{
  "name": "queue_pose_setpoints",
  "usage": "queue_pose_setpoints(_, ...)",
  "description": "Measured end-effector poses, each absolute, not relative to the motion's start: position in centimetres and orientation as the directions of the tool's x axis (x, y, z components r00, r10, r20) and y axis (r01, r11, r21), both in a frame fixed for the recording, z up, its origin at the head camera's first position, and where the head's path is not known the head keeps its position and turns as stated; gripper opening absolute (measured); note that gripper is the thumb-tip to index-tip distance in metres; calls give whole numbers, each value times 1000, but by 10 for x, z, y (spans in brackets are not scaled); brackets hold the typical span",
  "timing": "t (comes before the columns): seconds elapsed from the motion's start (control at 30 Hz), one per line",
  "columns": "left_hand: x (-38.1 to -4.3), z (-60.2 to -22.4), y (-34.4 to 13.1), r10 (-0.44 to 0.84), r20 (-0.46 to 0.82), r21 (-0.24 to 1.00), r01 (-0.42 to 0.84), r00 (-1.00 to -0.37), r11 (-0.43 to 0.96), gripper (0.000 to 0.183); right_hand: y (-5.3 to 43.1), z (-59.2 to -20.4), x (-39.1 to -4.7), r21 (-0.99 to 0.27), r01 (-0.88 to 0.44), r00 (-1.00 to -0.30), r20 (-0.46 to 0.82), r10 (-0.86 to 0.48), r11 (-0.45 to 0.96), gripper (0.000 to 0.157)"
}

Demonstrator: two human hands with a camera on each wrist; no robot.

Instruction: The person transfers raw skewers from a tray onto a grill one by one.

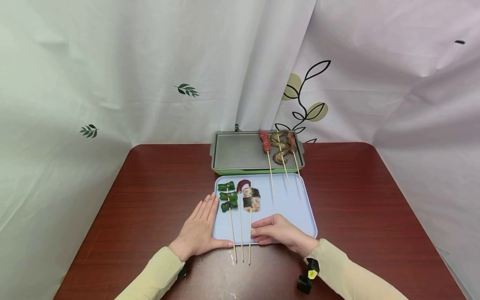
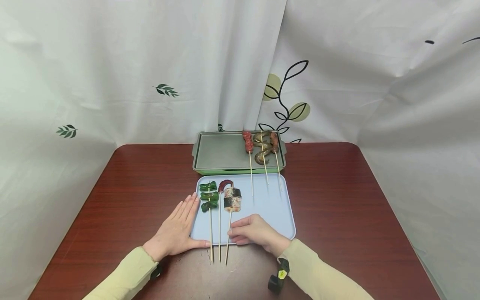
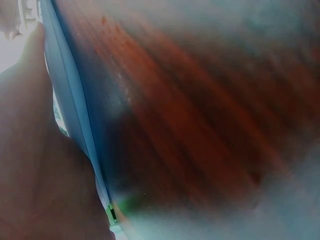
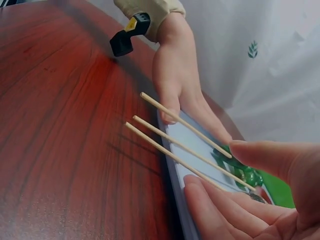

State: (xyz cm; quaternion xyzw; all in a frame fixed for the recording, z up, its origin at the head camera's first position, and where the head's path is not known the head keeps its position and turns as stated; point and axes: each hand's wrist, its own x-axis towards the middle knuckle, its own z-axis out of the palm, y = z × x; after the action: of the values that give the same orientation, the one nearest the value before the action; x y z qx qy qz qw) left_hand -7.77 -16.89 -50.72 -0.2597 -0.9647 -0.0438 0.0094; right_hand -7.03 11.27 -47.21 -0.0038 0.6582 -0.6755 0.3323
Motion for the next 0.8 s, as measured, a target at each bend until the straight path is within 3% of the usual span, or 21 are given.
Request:
queue_pose_setpoints(0.27,-77,-501,-167,496,19,108,495,-868,862,135,112,-472,-68,-907,404,-788,-409,-460,116,49)
queue_pose_setpoints(0.53,-77,-496,-166,489,-52,70,486,-871,871,135,115,-473,-63,-908,415,-808,-396,-435,56,51)
queue_pose_setpoints(0.8,-77,-496,-166,493,-16,76,491,-870,868,134,120,-472,-59,-906,423,-833,-394,-388,13,51)
